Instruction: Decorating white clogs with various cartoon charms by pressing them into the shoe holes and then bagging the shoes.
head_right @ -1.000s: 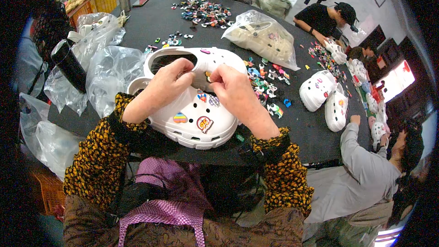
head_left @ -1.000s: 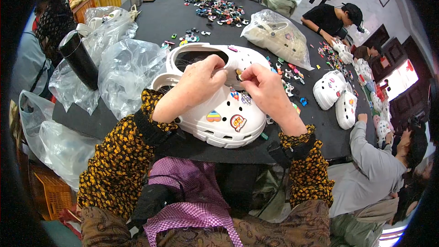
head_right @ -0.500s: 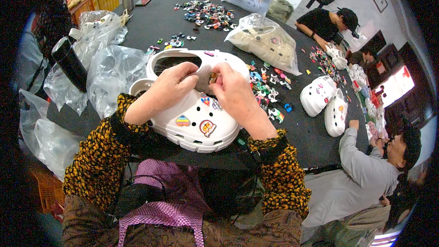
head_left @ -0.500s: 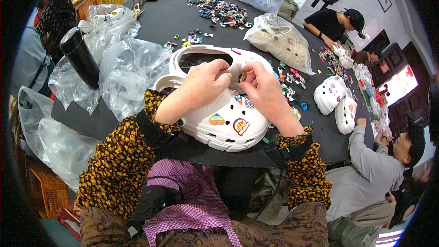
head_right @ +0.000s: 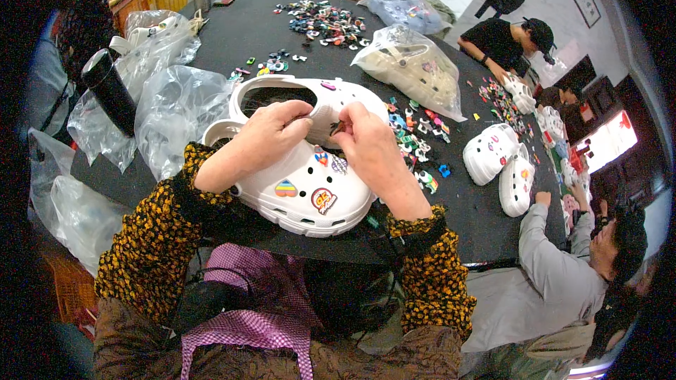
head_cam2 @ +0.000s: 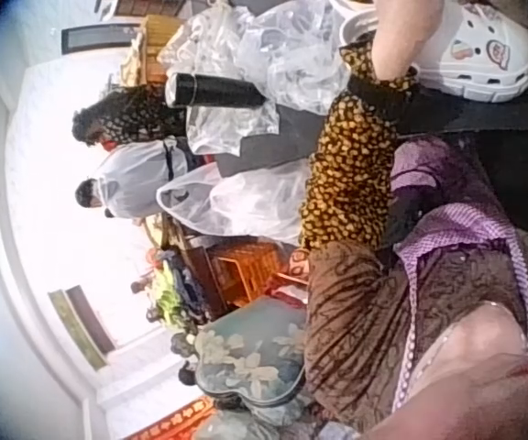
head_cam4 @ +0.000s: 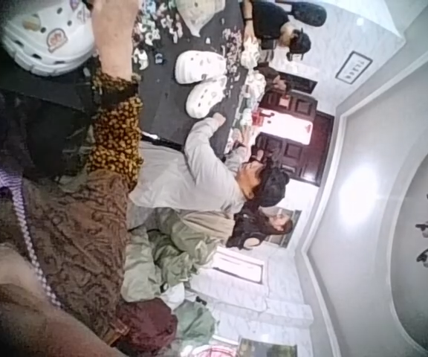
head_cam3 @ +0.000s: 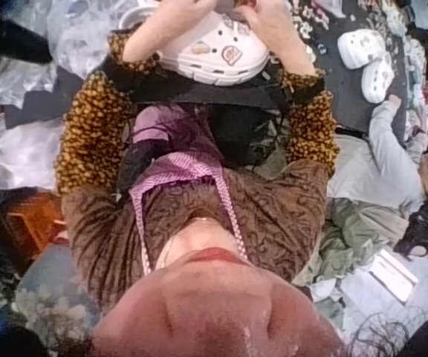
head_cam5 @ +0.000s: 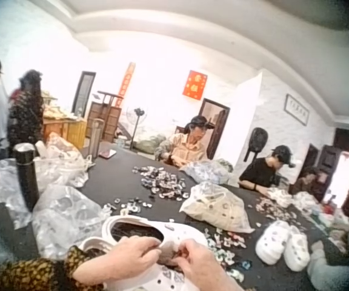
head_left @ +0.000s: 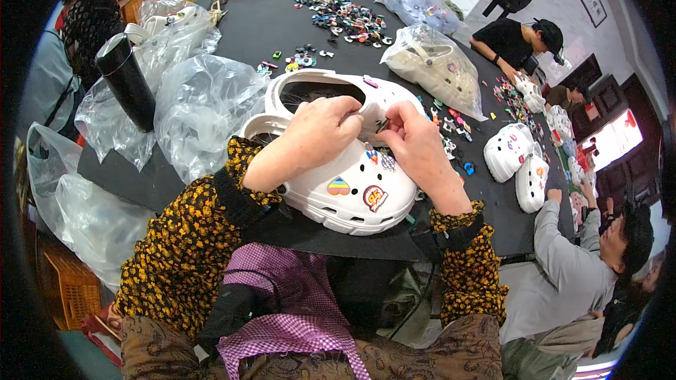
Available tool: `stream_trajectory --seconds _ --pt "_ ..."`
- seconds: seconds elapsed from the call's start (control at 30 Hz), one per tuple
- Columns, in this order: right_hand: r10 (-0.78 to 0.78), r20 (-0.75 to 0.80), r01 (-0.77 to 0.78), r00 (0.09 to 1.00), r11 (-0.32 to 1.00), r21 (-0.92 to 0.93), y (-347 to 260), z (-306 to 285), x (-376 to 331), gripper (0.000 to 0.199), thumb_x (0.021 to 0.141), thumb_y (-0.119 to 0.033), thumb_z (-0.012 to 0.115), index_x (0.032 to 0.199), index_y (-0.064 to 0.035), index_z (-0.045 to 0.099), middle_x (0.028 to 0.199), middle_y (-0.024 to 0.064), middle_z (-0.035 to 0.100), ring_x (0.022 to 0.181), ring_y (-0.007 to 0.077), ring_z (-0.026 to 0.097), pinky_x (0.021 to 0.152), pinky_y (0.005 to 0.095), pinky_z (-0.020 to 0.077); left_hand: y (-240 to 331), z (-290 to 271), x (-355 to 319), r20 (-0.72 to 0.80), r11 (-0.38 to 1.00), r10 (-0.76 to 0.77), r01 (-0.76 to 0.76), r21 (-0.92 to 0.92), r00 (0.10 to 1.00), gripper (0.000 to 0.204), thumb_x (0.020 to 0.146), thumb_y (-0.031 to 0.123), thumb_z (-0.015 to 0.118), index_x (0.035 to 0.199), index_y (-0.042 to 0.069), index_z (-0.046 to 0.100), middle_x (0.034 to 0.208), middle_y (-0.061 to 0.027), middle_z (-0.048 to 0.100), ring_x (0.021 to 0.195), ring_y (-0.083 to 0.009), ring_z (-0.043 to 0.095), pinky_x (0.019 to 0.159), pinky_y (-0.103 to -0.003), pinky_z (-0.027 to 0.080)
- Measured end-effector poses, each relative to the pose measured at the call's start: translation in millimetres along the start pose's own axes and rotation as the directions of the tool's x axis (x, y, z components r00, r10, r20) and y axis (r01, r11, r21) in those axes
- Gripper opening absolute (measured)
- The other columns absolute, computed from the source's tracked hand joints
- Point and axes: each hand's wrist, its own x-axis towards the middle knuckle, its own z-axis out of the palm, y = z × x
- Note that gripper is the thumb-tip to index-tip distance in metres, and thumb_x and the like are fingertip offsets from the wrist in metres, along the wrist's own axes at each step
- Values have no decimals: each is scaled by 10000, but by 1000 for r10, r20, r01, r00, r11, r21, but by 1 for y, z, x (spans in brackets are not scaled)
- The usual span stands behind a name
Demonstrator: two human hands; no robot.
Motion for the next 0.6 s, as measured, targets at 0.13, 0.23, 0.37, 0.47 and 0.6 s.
stream_trajectory --seconds 0.13,0.23,0.37,0.47,0.6 --pt "1 33 -1 999 1000 -4 1 -2 -2 224 769 -26 649 945 4 514 805 176 611 774 338 613 679 407 482 0 1 0 -33 1000 19 -19 12 999 301 848 204 521 1035 -8 624 914 -233 649 876 -353 644 791 -405 499" --pt "-4 30 5 1000 1000 -21 2 -1 0 218 769 -31 647 938 5 514 801 185 613 776 348 614 678 411 480 1 1 0 -21 999 21 -20 48 1000 301 846 209 524 1032 -4 626 908 -233 650 872 -361 641 788 -415 500" --pt "-41 56 44 998 997 -65 -2 -4 5 207 775 -53 647 929 4 521 782 195 619 766 361 620 674 418 481 0 0 -1 -15 999 18 -18 35 1000 295 843 209 524 1024 1 629 896 -231 650 865 -366 640 780 -423 501" --pt "13 111 -8 994 999 -48 -3 -9 9 236 763 -90 673 925 2 528 768 198 625 749 364 624 667 428 483 -1 3 0 -25 998 42 -41 48 999 282 838 198 520 1010 4 630 889 -234 646 853 -369 640 772 -425 503" --pt "59 144 -30 988 980 -195 -10 -11 18 283 750 -125 696 937 3 526 742 206 624 714 373 624 649 435 486 -1 3 0 -3 999 36 -36 35 999 266 835 224 471 922 43 646 847 -186 661 853 -365 628 782 -489 452"
